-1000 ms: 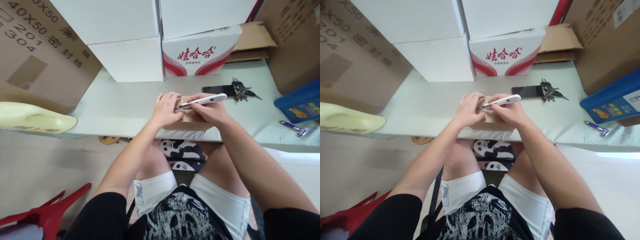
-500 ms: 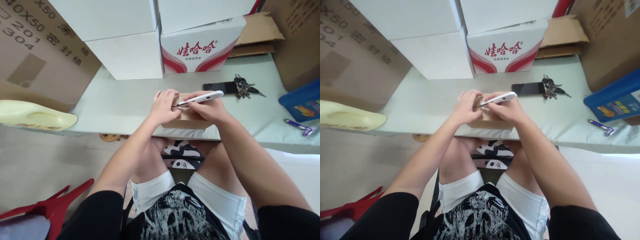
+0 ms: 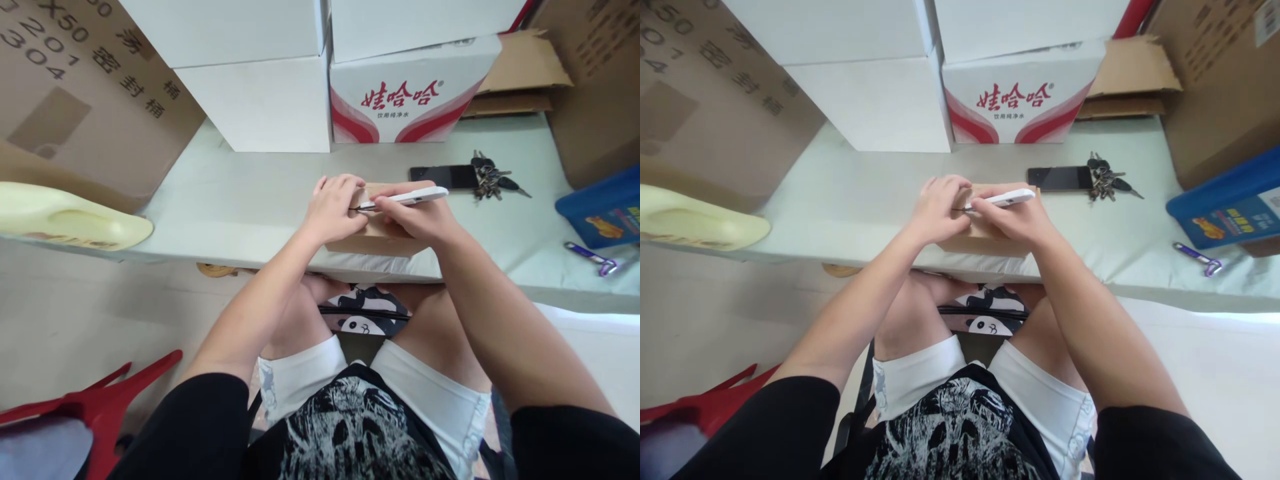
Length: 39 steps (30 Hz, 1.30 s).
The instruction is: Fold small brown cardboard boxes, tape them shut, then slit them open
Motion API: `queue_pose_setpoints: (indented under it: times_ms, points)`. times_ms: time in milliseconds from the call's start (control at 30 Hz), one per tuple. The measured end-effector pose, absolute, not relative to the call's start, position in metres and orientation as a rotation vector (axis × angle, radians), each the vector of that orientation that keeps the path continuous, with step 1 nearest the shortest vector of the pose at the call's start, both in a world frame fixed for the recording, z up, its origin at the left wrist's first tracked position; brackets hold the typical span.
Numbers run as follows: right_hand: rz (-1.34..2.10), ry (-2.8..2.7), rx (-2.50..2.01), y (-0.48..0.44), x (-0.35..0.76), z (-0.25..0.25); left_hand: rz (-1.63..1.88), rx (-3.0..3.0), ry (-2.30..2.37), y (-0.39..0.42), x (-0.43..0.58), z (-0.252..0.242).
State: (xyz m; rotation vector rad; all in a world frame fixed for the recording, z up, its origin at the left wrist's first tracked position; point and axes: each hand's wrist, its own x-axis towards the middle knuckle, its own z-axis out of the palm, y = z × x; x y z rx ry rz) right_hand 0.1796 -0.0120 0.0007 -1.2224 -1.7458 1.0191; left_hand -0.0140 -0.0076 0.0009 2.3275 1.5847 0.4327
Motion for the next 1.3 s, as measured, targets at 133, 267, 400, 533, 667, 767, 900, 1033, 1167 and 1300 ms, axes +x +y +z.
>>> queue_pose_setpoints:
  times_ms: [133,267,400,533,667,767,900,1033,1167,1300]
  points:
    - [1.0,-1.684,-1.27,-0.012,0.179,0.0011,0.464,2.353,1.593,-0.0064,-0.0142,-0.0026]
    - [0.996,-1.631,-1.306,-0.0125,0.1782,0.003,0.461,2.356,1.573,-0.0059,-0.0148,-0.0039]
    - [1.016,-1.651,-1.302,-0.0118,0.1783,0.0028,0.477,2.359,1.568,-0.0061,-0.0152,-0.0042]
    - [1.008,-1.658,-1.298,-0.011,0.1789,0.001,0.477,2.359,1.571,-0.006,-0.015,-0.0048]
    - [1.023,-1.684,-1.288,-0.0111,0.179,0.0001,0.469,2.355,1.568,-0.0057,-0.0149,-0.0046]
    - [1.014,-1.695,-1.286,-0.0113,0.1787,0.0003,0.468,2.356,1.572,-0.0057,-0.0152,-0.0051]
    - [0.962,-1.724,-1.308,-0.0124,0.1772,0.0014,0.498,2.359,1.558,-0.0054,-0.0155,-0.0066]
    - [0.913,-1.769,-1.335,-0.0135,0.1748,0.0022,0.5,2.353,1.553,-0.0054,-0.0154,-0.0065]
    - [0.939,-1.744,-1.356,-0.0125,0.1744,0.0026,0.484,2.354,1.562,-0.0055,-0.0154,-0.0063]
    - [0.949,-1.653,-1.409,-0.0103,0.1756,0.0023,0.491,2.356,1.569,-0.0054,-0.0154,-0.0067]
